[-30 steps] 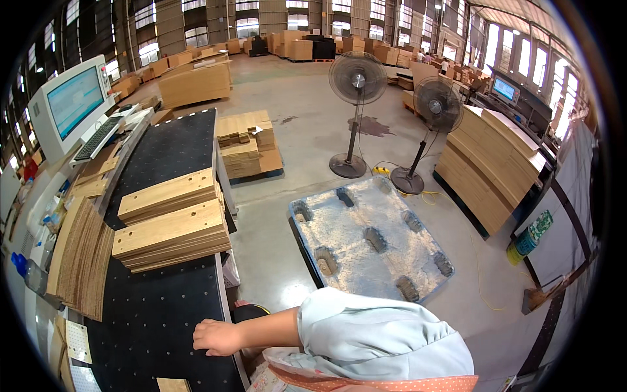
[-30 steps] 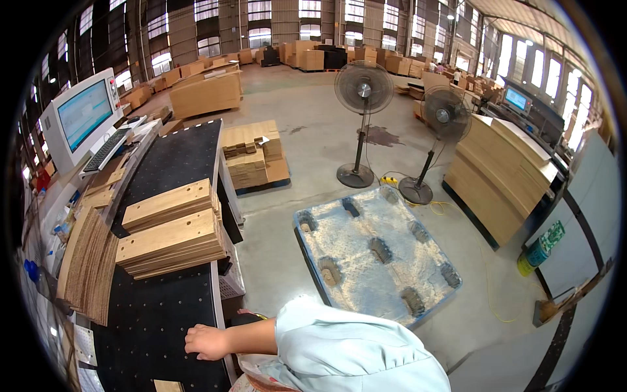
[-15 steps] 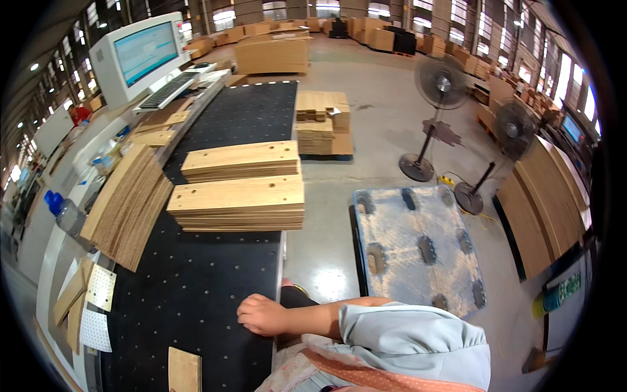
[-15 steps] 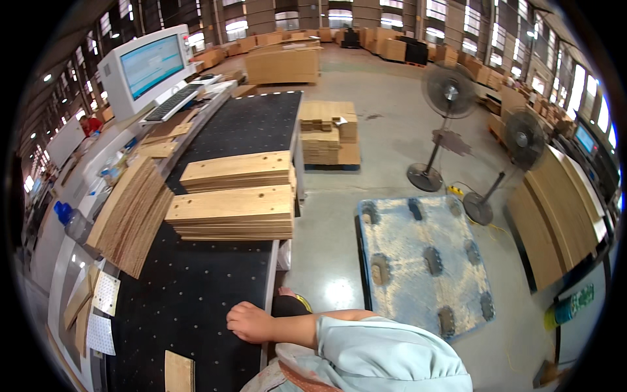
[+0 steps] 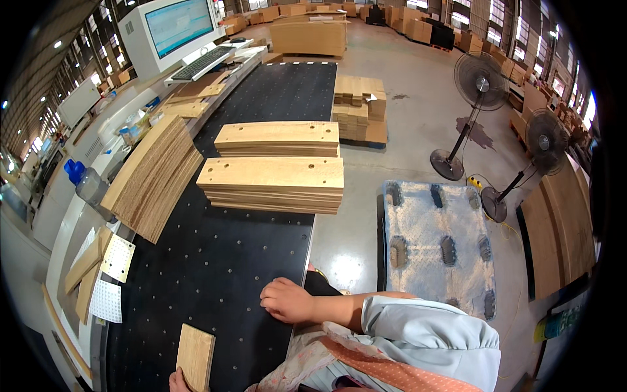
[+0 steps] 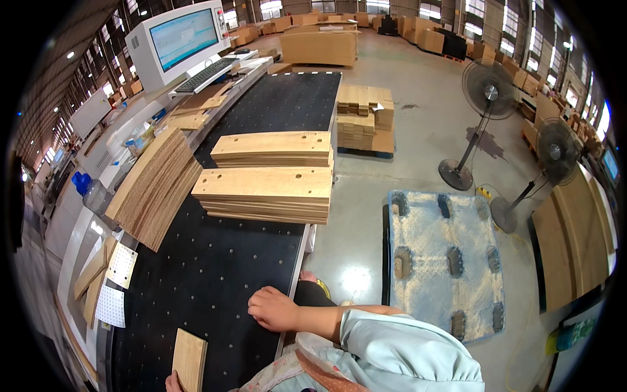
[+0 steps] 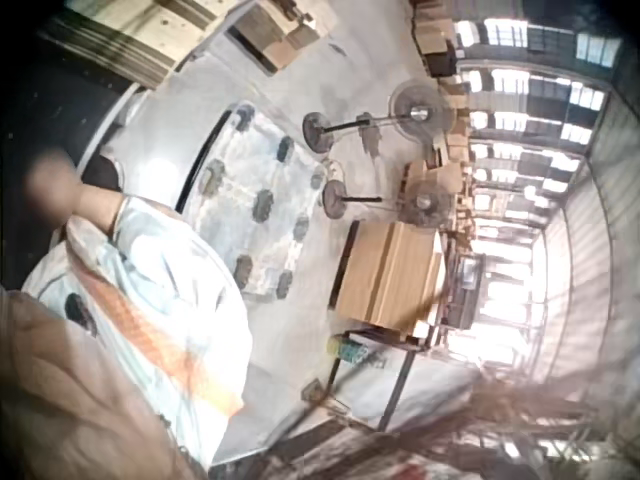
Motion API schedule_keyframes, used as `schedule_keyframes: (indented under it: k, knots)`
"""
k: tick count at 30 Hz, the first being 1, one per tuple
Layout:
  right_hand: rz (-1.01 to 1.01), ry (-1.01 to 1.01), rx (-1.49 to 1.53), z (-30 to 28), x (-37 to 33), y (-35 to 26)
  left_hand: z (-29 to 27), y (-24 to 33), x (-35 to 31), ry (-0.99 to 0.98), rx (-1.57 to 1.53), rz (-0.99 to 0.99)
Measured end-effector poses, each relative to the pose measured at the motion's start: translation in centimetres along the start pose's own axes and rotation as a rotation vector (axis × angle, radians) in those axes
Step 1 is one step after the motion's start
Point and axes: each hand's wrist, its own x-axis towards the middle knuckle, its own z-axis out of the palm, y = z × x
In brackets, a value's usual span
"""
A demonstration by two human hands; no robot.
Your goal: The person assembles small wooden parts by hand on a workbench. They pick up pieces, align them, and insert small fasteners into pre-drilled holes, then stack the assembled units. The person also uses a handheld air nozzle to blow away debris from the work surface.
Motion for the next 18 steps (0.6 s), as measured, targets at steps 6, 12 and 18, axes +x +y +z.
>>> schedule_keyframes:
  k: [6,12,18]
  knots:
    - [0.006,-0.001,-0.005,0.0,-0.2,0.0,0.9,-0.8,0.0,0.088,-0.031,0.089]
    - [0.003,0.029,-0.007,0.2,-0.3,0.1,0.8,-0.7,-0.1,0.068,-0.005,0.059]
    - [0.004,0.045,0.002,0.1,-0.2,0.0,0.1,0.1,-0.2,0.039,0.002,0.047]
